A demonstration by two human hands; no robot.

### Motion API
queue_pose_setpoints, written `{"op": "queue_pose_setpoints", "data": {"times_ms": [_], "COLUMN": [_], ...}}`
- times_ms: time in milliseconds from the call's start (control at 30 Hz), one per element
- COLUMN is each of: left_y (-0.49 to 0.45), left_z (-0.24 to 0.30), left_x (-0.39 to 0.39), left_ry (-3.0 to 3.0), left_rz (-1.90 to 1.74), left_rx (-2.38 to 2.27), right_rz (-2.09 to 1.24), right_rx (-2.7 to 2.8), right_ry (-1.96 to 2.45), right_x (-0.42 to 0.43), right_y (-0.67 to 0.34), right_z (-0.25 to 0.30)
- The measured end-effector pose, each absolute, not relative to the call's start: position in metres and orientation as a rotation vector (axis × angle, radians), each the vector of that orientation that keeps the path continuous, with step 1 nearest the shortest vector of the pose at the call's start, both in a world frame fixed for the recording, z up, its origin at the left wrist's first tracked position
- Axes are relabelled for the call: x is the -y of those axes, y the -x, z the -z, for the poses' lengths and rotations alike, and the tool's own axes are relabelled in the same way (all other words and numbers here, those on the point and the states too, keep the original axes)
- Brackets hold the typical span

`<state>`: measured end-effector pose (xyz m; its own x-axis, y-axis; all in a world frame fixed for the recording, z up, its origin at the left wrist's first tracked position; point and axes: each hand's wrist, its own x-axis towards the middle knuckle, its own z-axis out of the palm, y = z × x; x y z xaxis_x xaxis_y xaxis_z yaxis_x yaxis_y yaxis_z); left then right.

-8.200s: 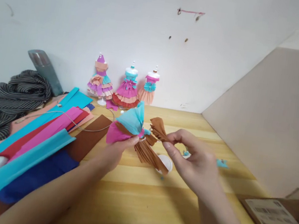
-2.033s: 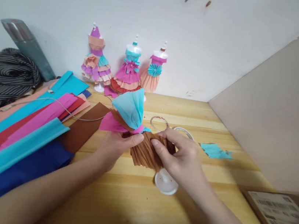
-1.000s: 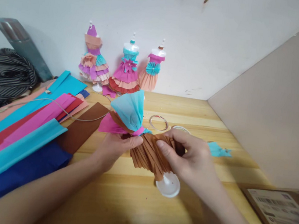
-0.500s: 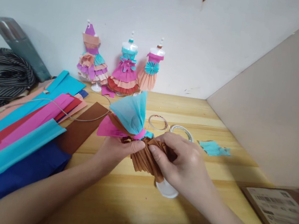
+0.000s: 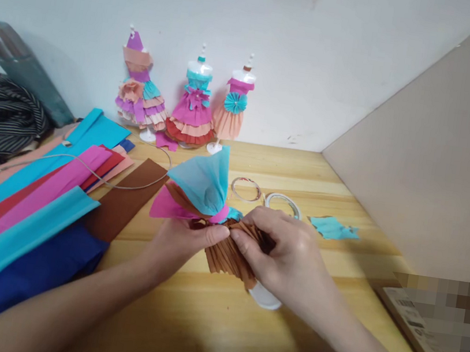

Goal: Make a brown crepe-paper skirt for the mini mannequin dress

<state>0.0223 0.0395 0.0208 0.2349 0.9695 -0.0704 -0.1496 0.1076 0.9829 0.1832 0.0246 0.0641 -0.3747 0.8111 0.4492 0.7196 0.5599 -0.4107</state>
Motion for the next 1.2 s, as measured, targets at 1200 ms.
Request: {"op": "queue_pose_setpoints", "data": {"times_ms": [1200], "left_y": [-0.02], "left_z": [-0.023], "left_x": [-0.034], "left_ry": [-1.164], "left_rz": [-0.952], "left_rx": [-0.969], "right_rz": [-0.376], "right_rx": [2.092], "right_ry": [1.215], "right_x": [-0.02], "right_y": [-0.187], "right_z": [-0.071]}}
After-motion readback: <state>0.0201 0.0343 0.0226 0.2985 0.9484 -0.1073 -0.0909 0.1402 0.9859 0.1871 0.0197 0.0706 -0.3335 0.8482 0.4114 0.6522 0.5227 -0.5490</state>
